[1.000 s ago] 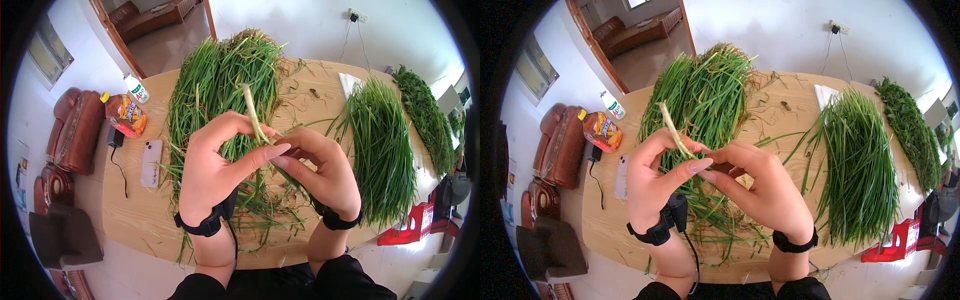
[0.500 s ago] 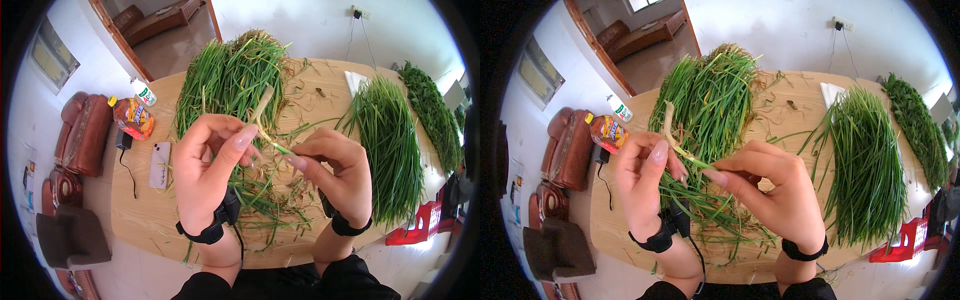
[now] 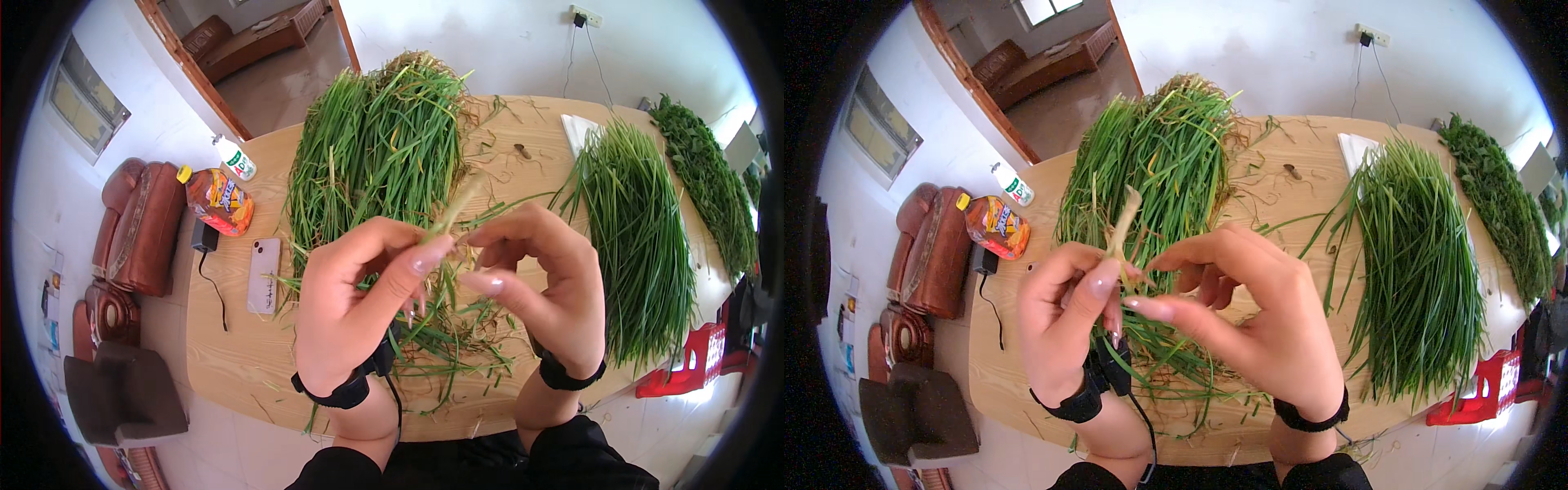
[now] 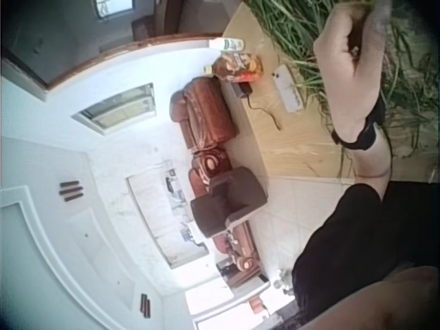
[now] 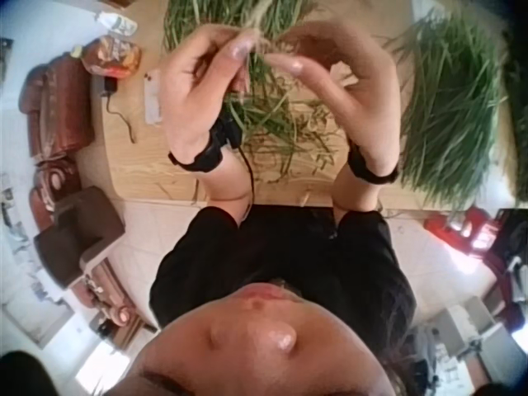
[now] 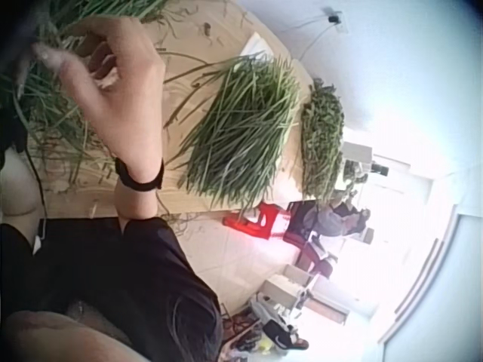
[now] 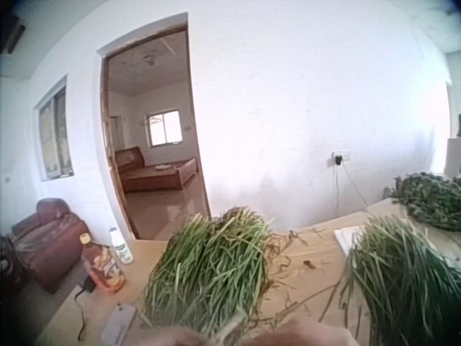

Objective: The person cleans chives by hand, peeling away the outer layers and removing debris from each stalk before placing it into a separate pile.

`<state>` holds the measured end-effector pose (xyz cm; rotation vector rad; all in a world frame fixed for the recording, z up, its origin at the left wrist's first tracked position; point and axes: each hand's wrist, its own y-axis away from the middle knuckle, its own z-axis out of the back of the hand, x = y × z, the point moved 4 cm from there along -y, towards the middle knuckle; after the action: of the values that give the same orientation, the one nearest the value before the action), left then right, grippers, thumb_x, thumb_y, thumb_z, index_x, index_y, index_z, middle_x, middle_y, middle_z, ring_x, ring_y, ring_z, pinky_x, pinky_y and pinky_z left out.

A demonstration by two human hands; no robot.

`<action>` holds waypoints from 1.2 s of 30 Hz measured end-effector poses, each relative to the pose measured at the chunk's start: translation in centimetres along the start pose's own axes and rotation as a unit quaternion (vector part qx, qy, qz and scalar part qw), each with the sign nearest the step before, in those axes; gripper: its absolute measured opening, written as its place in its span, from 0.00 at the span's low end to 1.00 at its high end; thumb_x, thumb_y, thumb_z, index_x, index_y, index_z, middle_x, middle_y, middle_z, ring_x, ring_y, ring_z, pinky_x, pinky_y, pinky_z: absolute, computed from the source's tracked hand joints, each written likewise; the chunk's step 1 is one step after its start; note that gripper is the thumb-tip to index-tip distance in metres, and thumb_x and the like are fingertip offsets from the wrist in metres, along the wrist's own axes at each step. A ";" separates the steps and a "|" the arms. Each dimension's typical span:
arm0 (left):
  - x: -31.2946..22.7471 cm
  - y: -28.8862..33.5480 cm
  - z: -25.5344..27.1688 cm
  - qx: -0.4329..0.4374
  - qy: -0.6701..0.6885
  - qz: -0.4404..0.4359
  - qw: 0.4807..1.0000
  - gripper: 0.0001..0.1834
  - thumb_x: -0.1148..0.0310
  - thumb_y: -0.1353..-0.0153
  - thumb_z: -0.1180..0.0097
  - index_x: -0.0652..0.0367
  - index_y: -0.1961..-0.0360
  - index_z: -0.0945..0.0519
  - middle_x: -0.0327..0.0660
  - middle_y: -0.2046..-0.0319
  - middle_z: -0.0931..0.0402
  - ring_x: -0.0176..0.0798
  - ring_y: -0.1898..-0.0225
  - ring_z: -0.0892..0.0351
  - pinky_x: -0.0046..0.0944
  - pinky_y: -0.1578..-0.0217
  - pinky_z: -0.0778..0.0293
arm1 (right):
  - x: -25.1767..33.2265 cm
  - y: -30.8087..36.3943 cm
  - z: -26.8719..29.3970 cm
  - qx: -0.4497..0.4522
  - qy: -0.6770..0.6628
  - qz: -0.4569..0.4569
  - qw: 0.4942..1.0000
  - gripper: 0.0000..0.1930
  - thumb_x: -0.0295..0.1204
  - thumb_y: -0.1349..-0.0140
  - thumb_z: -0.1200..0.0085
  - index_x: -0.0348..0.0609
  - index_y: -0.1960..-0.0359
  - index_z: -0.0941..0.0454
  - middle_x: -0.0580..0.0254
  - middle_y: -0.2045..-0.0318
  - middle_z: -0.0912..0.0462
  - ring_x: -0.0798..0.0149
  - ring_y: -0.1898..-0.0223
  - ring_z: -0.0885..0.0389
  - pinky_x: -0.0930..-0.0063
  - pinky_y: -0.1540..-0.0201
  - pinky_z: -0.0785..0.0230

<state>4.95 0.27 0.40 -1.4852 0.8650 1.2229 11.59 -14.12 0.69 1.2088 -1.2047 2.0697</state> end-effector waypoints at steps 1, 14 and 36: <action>0.0 0.0 -0.1 0.002 0.001 0.001 1.000 0.09 0.70 0.41 0.49 0.67 0.68 0.24 0.36 0.81 0.28 0.23 0.82 0.32 0.22 0.81 0.38 | -0.2 0.1 -0.2 -0.007 0.004 0.008 1.000 0.12 0.27 0.56 0.37 0.38 0.69 0.24 0.67 0.80 0.27 0.75 0.79 0.32 0.83 0.76 0.39; -0.1 0.0 -0.9 0.040 -0.008 0.107 0.993 0.11 0.66 0.41 0.48 0.65 0.69 0.21 0.35 0.83 0.27 0.23 0.84 0.32 0.21 0.86 0.39 | 0.2 -0.2 -0.2 -0.016 0.037 0.045 0.998 0.06 0.26 0.55 0.38 0.38 0.77 0.23 0.65 0.83 0.27 0.71 0.80 0.27 0.81 0.78 0.37; -0.9 0.6 -0.5 0.058 0.115 0.060 0.990 0.14 0.65 0.38 0.54 0.66 0.70 0.25 0.38 0.79 0.27 0.25 0.80 0.27 0.21 0.86 0.40 | 5.3 35.8 32.4 -0.316 0.706 -0.488 0.406 0.40 0.44 0.47 0.46 0.31 0.40 0.49 0.45 0.45 0.36 0.48 0.46 0.35 0.62 0.42 0.46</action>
<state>4.33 -0.39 1.13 -1.5173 1.1735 1.0811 -2.15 -60.54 -3.62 -0.4348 -0.0825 0.7543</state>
